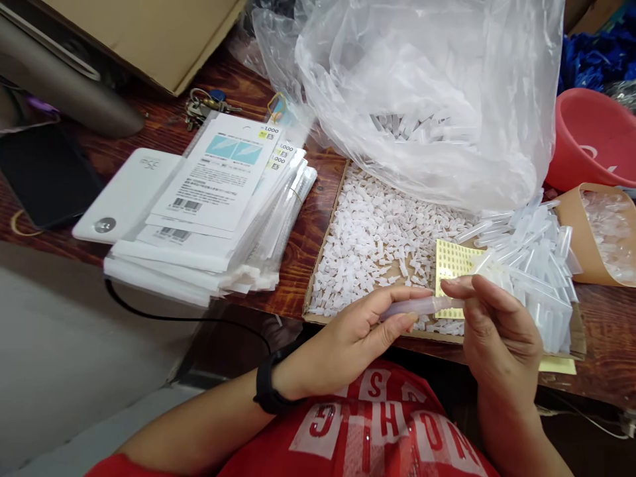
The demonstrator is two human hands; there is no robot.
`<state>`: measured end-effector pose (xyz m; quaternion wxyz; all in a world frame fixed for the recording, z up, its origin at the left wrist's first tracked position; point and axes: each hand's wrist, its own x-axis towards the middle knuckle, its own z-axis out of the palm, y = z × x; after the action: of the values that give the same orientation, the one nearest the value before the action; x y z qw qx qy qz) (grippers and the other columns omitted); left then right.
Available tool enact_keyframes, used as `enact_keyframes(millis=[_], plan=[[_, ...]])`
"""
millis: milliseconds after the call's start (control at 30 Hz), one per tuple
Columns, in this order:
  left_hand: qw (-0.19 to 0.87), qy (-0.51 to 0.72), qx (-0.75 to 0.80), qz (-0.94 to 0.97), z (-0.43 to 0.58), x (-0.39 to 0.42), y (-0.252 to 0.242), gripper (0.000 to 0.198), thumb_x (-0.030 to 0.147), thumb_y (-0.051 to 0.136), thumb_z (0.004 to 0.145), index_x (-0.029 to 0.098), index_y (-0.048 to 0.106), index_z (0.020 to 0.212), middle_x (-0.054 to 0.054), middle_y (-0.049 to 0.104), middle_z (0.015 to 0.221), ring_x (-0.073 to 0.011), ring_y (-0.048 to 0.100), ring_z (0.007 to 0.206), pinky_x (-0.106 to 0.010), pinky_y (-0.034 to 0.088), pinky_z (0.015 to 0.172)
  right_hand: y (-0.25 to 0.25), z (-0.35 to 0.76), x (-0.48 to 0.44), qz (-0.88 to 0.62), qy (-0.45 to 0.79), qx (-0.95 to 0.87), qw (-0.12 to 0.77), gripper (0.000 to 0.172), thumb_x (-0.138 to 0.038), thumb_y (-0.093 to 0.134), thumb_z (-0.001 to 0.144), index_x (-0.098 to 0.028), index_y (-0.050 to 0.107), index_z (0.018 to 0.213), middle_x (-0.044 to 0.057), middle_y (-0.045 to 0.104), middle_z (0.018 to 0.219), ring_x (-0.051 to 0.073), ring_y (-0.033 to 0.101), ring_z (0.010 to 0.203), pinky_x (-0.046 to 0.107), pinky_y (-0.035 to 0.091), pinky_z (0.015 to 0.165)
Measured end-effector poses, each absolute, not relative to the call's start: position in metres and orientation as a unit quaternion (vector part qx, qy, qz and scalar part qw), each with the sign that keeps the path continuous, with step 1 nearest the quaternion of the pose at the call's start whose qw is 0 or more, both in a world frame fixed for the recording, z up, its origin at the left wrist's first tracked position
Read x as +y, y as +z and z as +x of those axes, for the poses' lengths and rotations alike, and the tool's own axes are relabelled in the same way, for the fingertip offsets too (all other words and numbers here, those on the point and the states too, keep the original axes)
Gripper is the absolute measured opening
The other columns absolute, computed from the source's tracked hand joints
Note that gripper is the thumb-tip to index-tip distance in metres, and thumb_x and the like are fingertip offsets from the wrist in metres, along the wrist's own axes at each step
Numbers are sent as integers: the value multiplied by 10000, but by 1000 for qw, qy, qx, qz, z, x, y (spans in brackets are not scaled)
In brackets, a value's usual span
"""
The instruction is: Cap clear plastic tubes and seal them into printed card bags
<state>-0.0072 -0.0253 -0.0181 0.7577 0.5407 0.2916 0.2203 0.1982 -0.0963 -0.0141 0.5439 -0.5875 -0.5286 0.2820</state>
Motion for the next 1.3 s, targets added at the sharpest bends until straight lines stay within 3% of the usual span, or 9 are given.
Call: enact_keyframes(millis=[67, 133, 267, 567, 833, 933, 1033, 1200, 1300], plan=[[722, 220, 277, 594, -8, -24, -17, 399, 409, 539, 1122, 291, 601, 1498, -61, 632, 1547, -229, 570, 1428, -382, 418, 1231, -16, 200, -97, -576, 298, -527, 549, 382, -222, 616, 1059, -415, 691, 1380, 10, 826, 1155, 225, 783, 1149, 461, 657, 1007], [701, 219, 257, 628, -8, -23, -16, 396, 389, 505, 1135, 275, 577, 1507, -64, 621, 1566, -220, 544, 1470, -381, 380, 1273, -17, 203, -98, -562, 333, -517, 553, 415, -203, 598, 1070, -432, 669, 1408, -9, 830, 1157, 204, 795, 1123, 420, 674, 974], [665, 222, 237, 673, -6, -22, -16, 380, 348, 461, 1149, 254, 551, 1506, -71, 635, 1547, -201, 565, 1448, -359, 404, 1253, -17, 203, -102, -546, 372, -501, 559, 449, -176, 582, 1075, -446, 656, 1426, -25, 834, 1145, 185, 804, 1103, 381, 680, 957], [665, 273, 206, 664, 0, -37, -26, 320, 317, 469, 1143, 272, 570, 1443, -84, 671, 1484, -225, 613, 1382, -373, 457, 1187, -25, 182, -116, -563, 308, -512, 570, 490, -265, 493, 1115, -486, 536, 1551, 0, 807, 943, 264, 742, 1274, 545, 647, 1051], [573, 233, 221, 754, -6, -25, -26, 331, 339, 470, 1141, 247, 593, 1435, -104, 715, 1415, -246, 657, 1297, -381, 474, 1119, -25, 193, -112, -547, 353, -539, 534, 481, -232, 543, 1098, -453, 576, 1523, -2, 824, 1145, 251, 715, 1320, 544, 601, 1128], [512, 151, 216, 818, -14, -1, -10, 315, 353, 478, 1143, 239, 638, 1389, -86, 738, 1375, -245, 676, 1259, -358, 457, 1089, -22, 210, -102, -560, 374, -565, 478, 443, -220, 573, 1088, -400, 600, 1492, 8, 795, 1272, 208, 748, 1248, 437, 624, 1080], [452, 140, 260, 842, -16, 23, 13, 290, 331, 478, 1139, 224, 625, 1365, -73, 733, 1345, -233, 681, 1236, -325, 446, 1058, -20, 223, -90, -605, 293, -618, 407, 304, -258, 580, 1090, -325, 642, 1380, 37, 769, 1261, 187, 753, 1136, 372, 625, 993], [359, 192, 349, 844, 37, 55, 36, 250, 401, 581, 1070, 206, 648, 1212, -36, 746, 1009, -216, 675, 889, -316, 459, 787, -26, 213, -73, -561, 184, -782, 202, 238, -251, 511, 1105, -205, 630, 1306, 137, 701, 1248, 274, 676, 1144, 470, 588, 985], [281, 134, 332, 890, 96, 72, 26, 375, 459, 558, 1072, 170, 651, 1292, -90, 780, 1060, -265, 697, 944, -345, 454, 795, -31, 199, -65, -520, 159, -830, 126, 302, -103, 509, 1044, -150, 620, 1321, 181, 664, 1265, 317, 635, 1138, 518, 579, 979]])
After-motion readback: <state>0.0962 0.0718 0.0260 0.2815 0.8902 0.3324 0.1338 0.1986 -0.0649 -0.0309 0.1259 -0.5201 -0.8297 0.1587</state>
